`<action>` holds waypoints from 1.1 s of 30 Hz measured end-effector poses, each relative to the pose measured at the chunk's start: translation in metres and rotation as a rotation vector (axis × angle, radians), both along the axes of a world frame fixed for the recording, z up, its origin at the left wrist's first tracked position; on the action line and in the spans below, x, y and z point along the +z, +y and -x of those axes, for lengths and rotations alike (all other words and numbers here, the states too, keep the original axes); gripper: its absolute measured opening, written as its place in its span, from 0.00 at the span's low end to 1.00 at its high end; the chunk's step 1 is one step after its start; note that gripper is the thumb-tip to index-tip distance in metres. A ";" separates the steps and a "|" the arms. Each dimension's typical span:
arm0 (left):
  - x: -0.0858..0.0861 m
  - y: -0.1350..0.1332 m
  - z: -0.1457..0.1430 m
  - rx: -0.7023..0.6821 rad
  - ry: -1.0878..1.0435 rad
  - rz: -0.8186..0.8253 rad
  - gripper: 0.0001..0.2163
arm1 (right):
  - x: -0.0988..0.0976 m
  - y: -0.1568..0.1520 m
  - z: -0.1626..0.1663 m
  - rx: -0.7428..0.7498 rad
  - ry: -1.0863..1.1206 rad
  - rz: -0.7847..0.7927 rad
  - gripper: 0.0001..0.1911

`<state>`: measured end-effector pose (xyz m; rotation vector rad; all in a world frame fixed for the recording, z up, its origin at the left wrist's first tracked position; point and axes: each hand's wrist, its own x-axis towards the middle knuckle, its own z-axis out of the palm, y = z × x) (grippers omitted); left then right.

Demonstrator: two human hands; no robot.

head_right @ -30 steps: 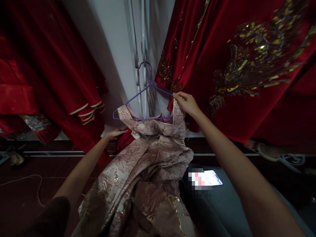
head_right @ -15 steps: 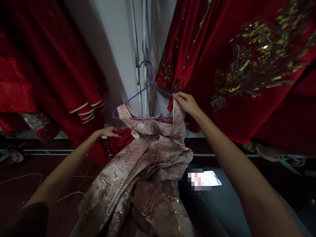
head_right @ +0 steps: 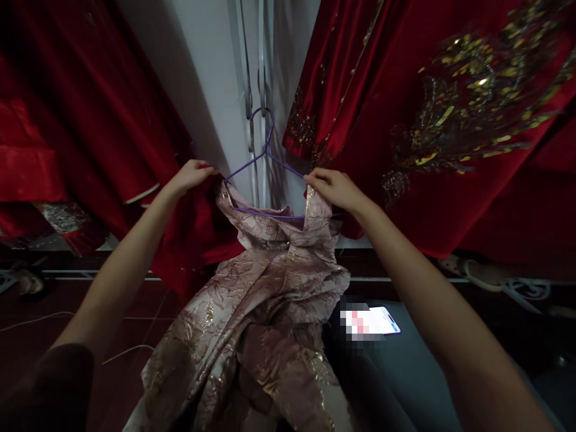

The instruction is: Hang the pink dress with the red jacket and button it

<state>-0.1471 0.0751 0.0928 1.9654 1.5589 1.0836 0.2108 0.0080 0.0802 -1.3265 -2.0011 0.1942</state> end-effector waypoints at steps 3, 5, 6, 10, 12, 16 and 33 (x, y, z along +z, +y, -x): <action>0.012 -0.013 -0.055 -0.152 0.060 -0.278 0.09 | 0.001 -0.011 0.009 0.020 0.025 0.046 0.23; 0.016 -0.023 -0.080 -0.256 0.052 -0.359 0.09 | 0.002 -0.011 0.008 0.004 0.078 0.071 0.22; 0.017 -0.026 -0.087 -0.289 0.056 -0.375 0.09 | 0.002 -0.008 0.006 -0.009 0.104 0.083 0.21; 0.019 -0.029 -0.081 -0.289 0.146 -0.300 0.07 | 0.014 0.023 0.004 -0.036 0.129 0.260 0.19; 0.022 -0.025 -0.070 -0.290 0.202 -0.138 0.07 | 0.021 0.041 0.013 0.036 0.055 0.496 0.17; 0.028 -0.020 -0.052 -0.318 0.184 0.133 0.08 | 0.024 0.059 0.050 0.243 -0.122 0.772 0.15; 0.012 -0.005 -0.040 -0.470 -0.258 0.453 0.11 | 0.004 0.053 0.071 0.654 0.055 0.980 0.15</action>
